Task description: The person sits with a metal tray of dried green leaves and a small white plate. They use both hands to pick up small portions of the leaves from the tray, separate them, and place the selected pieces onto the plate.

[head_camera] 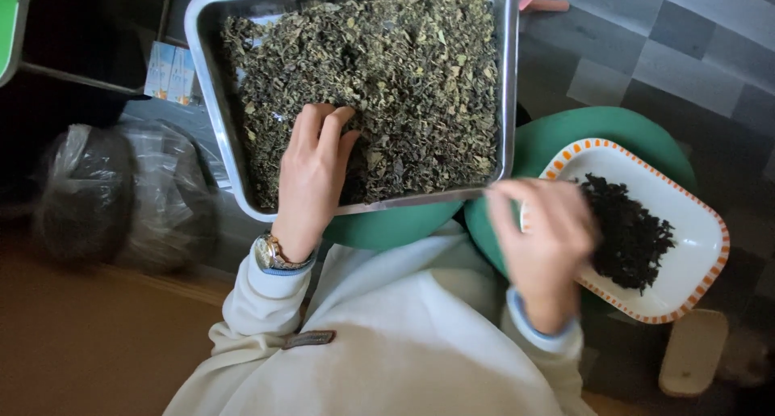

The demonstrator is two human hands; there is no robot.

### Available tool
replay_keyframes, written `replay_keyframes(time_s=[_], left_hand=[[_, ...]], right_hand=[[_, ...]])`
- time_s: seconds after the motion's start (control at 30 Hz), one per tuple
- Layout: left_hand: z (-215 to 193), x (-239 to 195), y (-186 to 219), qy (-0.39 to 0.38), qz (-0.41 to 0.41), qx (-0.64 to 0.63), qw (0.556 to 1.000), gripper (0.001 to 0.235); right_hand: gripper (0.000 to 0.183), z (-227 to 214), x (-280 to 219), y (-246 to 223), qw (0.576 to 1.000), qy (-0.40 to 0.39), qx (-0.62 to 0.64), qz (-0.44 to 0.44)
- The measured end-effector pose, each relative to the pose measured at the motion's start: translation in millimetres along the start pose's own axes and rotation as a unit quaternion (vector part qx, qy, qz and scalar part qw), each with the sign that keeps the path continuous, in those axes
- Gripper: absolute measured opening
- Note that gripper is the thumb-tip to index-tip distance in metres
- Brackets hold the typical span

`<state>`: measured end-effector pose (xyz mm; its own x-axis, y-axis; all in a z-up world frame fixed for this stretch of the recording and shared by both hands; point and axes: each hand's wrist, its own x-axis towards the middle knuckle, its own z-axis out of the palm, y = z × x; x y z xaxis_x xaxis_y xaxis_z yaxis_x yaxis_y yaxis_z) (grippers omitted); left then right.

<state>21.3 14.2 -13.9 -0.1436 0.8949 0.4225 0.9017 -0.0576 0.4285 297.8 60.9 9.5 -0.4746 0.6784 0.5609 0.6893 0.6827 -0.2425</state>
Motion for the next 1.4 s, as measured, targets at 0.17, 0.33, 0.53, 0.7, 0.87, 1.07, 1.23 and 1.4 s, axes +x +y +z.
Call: replay_keyframes(time_s=[0.17,0.33,0.53,0.7,0.87,1.07,1.23,1.4], left_hand=[[-11,-2,0,-0.031,0.014,0.017,0.999,0.020],[-23,1,4,-0.027,0.029,0.091,0.995,0.025],[-15,3,27,-0.057,0.111,0.006,0.992,0.030],[13,-5,25,-0.117,0.175,0.120,0.970,0.040],[11,-2,22,-0.125,0.172,0.112,0.971,0.025],[11,4,16,-0.102,0.168,0.118,0.973,0.018],[9,18,11,-0.084,0.155,0.117,0.977,0.016],[-4,25,19,-0.034,0.126,0.095,0.987,0.015]], right_hand=[[0.010,-71,-39,40,0.991,-0.028,-0.042,0.125],[0.019,-107,-83,74,0.980,-0.036,-0.093,0.171],[0.007,-89,-70,57,0.984,-0.020,-0.061,0.164],[0.015,-32,-34,29,0.997,-0.023,0.034,0.062],[0.018,9,1,-1,0.996,-0.067,0.057,-0.020],[0.022,38,17,-19,0.992,-0.107,0.059,-0.041],[0.028,49,26,-29,0.990,-0.125,0.057,-0.028],[0.020,54,27,-27,0.988,-0.149,0.014,-0.024]])
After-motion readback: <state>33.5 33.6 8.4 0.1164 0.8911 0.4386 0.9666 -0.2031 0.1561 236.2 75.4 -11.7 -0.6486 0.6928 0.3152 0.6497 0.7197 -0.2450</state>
